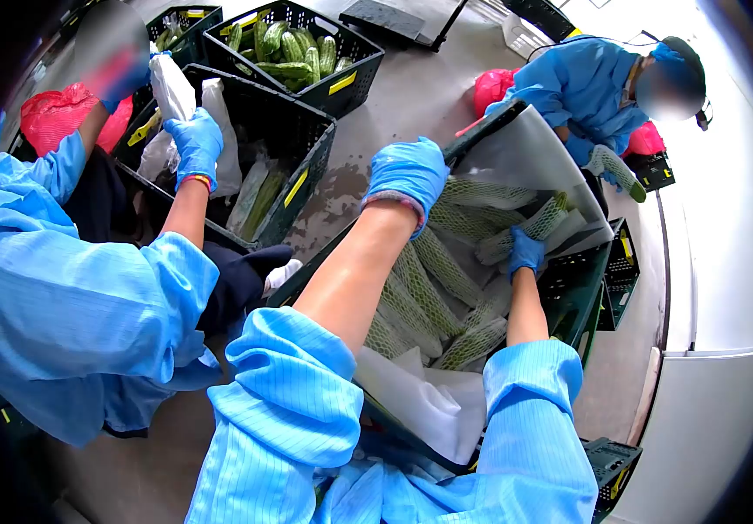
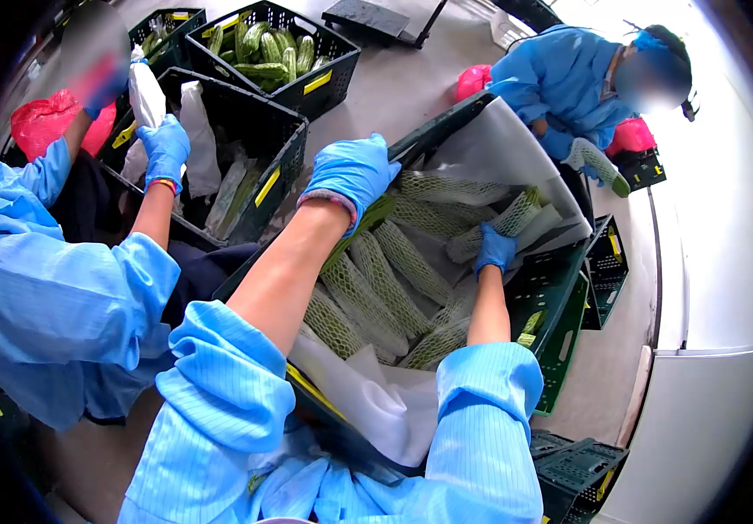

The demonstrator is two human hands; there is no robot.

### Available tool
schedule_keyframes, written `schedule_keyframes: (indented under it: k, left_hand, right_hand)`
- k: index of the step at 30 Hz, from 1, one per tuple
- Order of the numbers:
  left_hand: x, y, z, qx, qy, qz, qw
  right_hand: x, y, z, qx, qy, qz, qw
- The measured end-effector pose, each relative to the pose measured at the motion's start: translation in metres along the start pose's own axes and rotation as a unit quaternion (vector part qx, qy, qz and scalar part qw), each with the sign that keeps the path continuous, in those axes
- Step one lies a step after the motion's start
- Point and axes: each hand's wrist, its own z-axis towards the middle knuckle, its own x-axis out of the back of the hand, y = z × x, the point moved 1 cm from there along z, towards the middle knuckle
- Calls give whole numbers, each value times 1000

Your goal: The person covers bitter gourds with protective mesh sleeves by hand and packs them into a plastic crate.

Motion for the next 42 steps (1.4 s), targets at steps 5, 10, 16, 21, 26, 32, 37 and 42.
schedule_keyframes:
  k: [5,10,16,21,26,32,37,42]
  left_hand:
    - [6,3,-1,12,-10,0,1000]
    - [8,4,-2,7,-48,4,999]
    - [6,2,0,1,-58,9,998]
    - [7,3,0,-2,-31,17,999]
    - [9,3,-1,-3,-25,7,1000]
    - [3,2,-1,-5,-7,-4,1000]
    - [5,3,-3,0,-15,-12,1000]
    - [5,2,-3,0,-25,-18,1000]
  right_hand:
    - [7,-16,-1,13,-71,-183,981]
    - [27,-69,7,-47,-208,-374,903]
    - [8,-96,-51,250,-402,-565,676]
    - [-24,-111,-146,279,-418,-486,715]
    - [-50,-55,-146,284,-413,-465,730]
    - [-58,-38,-151,248,-395,-439,768]
    - [-30,-68,-138,262,-441,-433,741]
    - [16,-130,-134,193,-457,-477,726]
